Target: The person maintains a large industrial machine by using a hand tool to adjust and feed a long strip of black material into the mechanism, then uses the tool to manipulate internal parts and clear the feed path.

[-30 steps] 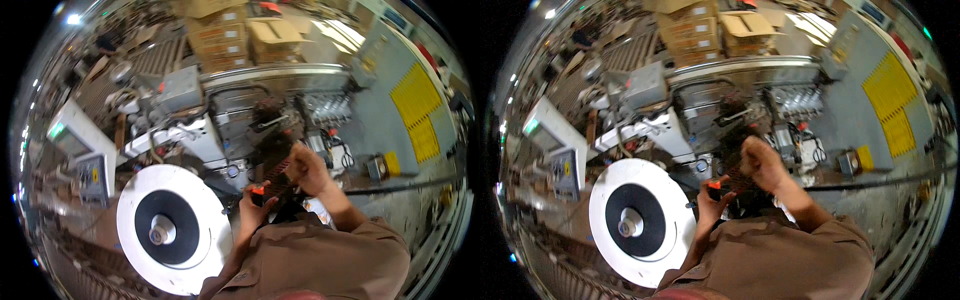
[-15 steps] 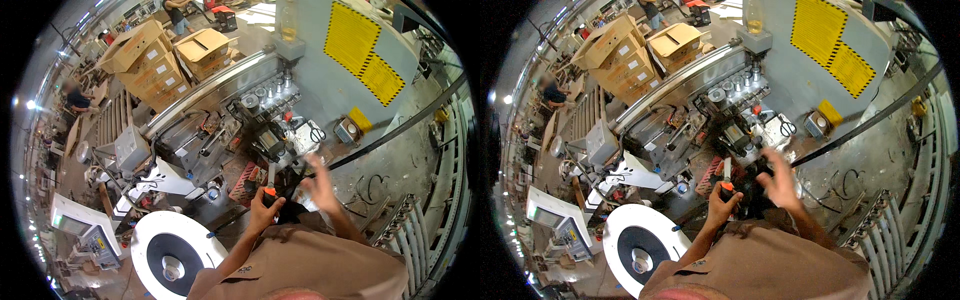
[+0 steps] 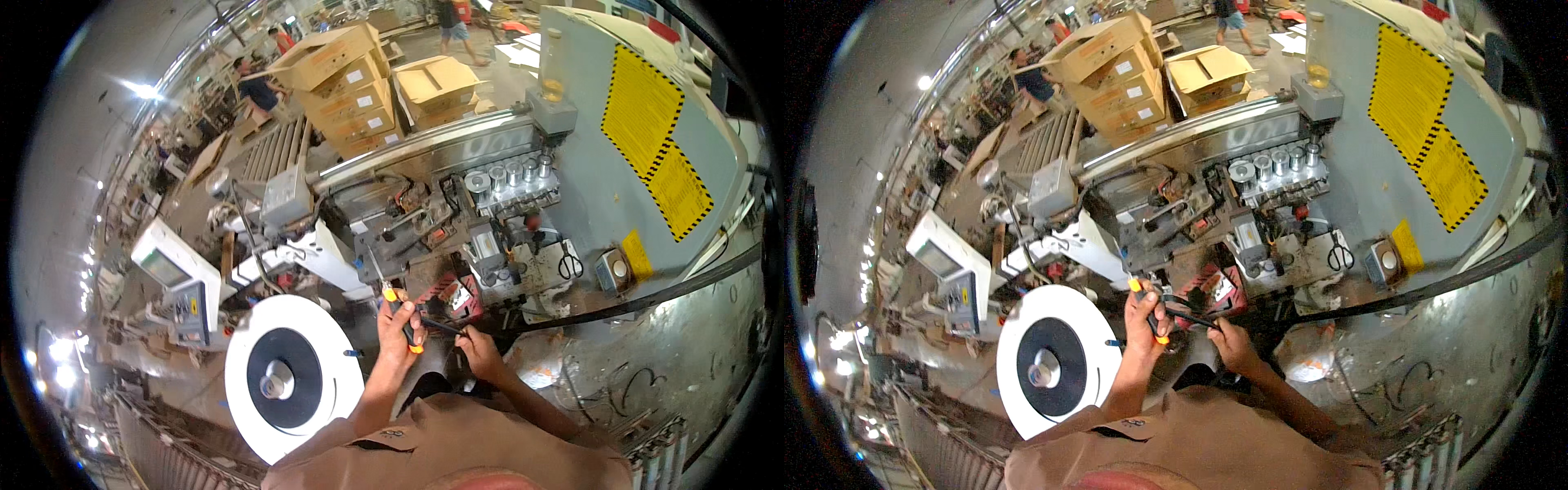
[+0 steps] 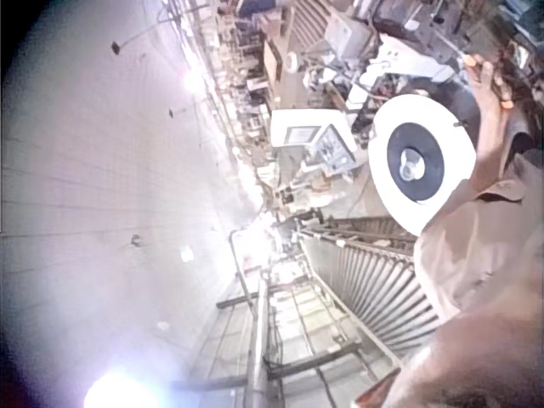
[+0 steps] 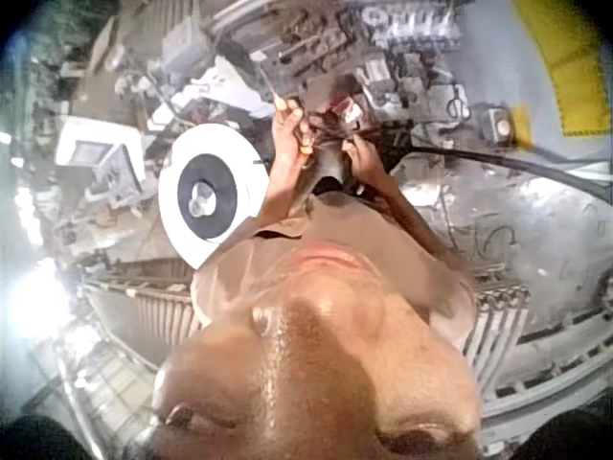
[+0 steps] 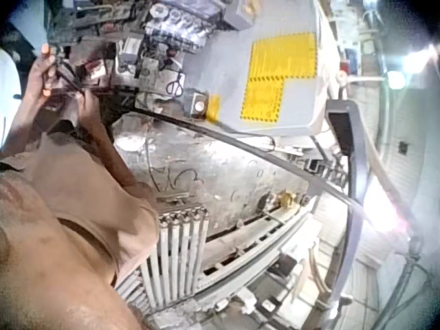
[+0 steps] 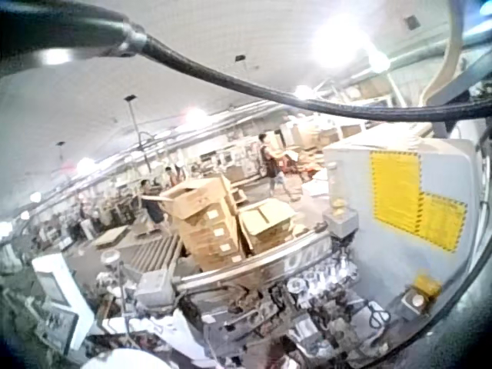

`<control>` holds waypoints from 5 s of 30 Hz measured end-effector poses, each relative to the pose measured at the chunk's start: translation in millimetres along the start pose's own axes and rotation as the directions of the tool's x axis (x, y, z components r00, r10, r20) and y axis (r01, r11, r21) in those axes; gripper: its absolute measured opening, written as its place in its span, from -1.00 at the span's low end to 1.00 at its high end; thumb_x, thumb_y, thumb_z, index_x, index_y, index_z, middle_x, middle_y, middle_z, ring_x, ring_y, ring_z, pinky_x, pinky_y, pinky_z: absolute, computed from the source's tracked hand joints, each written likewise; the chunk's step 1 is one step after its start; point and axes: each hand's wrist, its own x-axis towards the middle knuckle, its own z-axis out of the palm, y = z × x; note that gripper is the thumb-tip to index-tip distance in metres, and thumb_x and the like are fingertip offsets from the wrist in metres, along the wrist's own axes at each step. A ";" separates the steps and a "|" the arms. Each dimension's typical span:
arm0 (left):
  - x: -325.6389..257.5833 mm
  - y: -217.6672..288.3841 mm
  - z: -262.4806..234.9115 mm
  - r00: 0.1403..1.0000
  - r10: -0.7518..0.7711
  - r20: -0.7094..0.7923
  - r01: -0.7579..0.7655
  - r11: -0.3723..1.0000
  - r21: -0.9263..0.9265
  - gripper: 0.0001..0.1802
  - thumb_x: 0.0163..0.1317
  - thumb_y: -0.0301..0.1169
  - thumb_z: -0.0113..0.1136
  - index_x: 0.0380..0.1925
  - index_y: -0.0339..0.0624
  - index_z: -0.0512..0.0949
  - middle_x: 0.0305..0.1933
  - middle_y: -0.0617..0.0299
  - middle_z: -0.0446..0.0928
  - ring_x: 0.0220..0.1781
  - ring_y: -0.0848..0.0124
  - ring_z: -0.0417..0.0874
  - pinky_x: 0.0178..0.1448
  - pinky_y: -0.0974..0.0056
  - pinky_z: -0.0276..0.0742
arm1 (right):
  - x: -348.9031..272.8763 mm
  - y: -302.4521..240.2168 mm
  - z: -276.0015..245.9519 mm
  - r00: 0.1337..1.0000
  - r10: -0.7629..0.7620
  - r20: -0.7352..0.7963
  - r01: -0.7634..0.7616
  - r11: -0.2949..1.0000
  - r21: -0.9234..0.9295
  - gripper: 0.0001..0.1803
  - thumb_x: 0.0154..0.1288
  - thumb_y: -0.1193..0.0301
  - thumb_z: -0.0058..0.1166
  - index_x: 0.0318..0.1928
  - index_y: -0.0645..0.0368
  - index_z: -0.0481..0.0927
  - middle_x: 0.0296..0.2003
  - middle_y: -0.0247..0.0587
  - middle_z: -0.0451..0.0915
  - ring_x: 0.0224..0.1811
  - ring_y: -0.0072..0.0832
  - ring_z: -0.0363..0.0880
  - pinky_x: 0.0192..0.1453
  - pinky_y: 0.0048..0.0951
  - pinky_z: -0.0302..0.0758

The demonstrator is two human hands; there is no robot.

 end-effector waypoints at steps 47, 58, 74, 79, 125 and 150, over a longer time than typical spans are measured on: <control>-163.6 -139.0 -123.6 0.922 -0.091 0.377 -0.247 0.614 0.750 -0.62 0.39 -0.32 0.41 0.05 -0.34 0.55 -0.05 0.13 0.74 -0.31 0.48 0.69 -0.36 0.38 0.65 | -232.6 -1.8 -3.7 0.656 0.046 -0.753 -0.464 0.811 -0.355 -0.46 0.62 -0.05 -0.09 -0.12 0.22 0.61 -0.33 -0.20 0.66 -0.21 -0.19 0.66 -0.06 -0.07 0.60; -96.1 -115.5 -121.5 0.998 0.002 0.064 -0.062 0.284 0.957 -0.45 0.34 -0.12 0.48 0.02 -0.39 0.55 -0.11 0.09 0.63 -0.10 0.33 0.55 0.10 0.22 0.49 | -509.4 -3.7 -461.5 -0.283 -0.380 -0.880 -0.718 -0.525 0.457 -0.01 0.45 -0.25 0.02 0.58 0.24 0.20 0.55 0.26 0.18 0.59 0.17 0.12 0.64 0.20 0.00; -76.4 -152.5 -48.4 0.988 -0.156 -0.009 0.044 0.218 0.975 -0.69 0.43 -0.22 0.35 -0.07 -0.23 0.56 -0.50 0.16 0.57 -0.52 0.43 0.65 -0.37 0.26 0.55 | -70.8 82.4 -40.7 0.933 0.347 0.093 -0.343 0.786 0.514 -0.56 0.49 0.21 0.23 0.15 0.32 0.60 0.04 -0.09 0.75 0.02 -0.47 0.69 0.15 -0.37 0.59; -61.0 -141.3 -61.9 0.977 -0.210 -0.042 0.091 0.230 0.969 -0.68 0.45 -0.20 0.32 -0.04 -0.22 0.56 -0.44 0.07 0.61 -0.46 0.28 0.68 -0.31 0.15 0.54 | -11.5 71.5 -25.3 0.894 0.398 0.204 -0.447 0.780 0.439 -0.68 0.52 0.26 0.19 -0.13 0.34 0.72 -0.18 -0.22 0.80 -0.17 -0.59 0.67 0.01 -0.50 0.57; 55.0 -2.8 -409.9 0.690 0.501 -0.523 0.700 -0.280 0.656 -0.57 0.52 -0.28 0.18 0.15 -0.44 0.42 0.06 -0.24 0.45 0.07 -0.17 0.53 0.09 -0.13 0.50 | 393.6 152.9 -232.9 0.949 0.018 -0.314 -0.240 0.688 -0.685 -0.82 0.46 0.34 0.26 -0.09 0.16 0.75 -0.15 -0.09 0.77 -0.16 -0.14 0.75 -0.03 -0.18 0.65; 44.0 3.7 -449.7 0.621 0.377 -0.687 0.751 -0.036 0.659 -0.47 0.48 -0.29 0.14 0.19 -0.54 0.28 0.12 -0.30 0.31 0.17 -0.14 0.40 0.31 -0.19 0.32 | 535.7 198.5 -218.2 0.969 0.077 0.234 0.116 0.695 -0.710 -0.65 0.60 0.13 -0.04 0.04 0.06 0.69 -0.14 0.04 0.72 -0.16 0.05 0.72 -0.08 0.05 0.68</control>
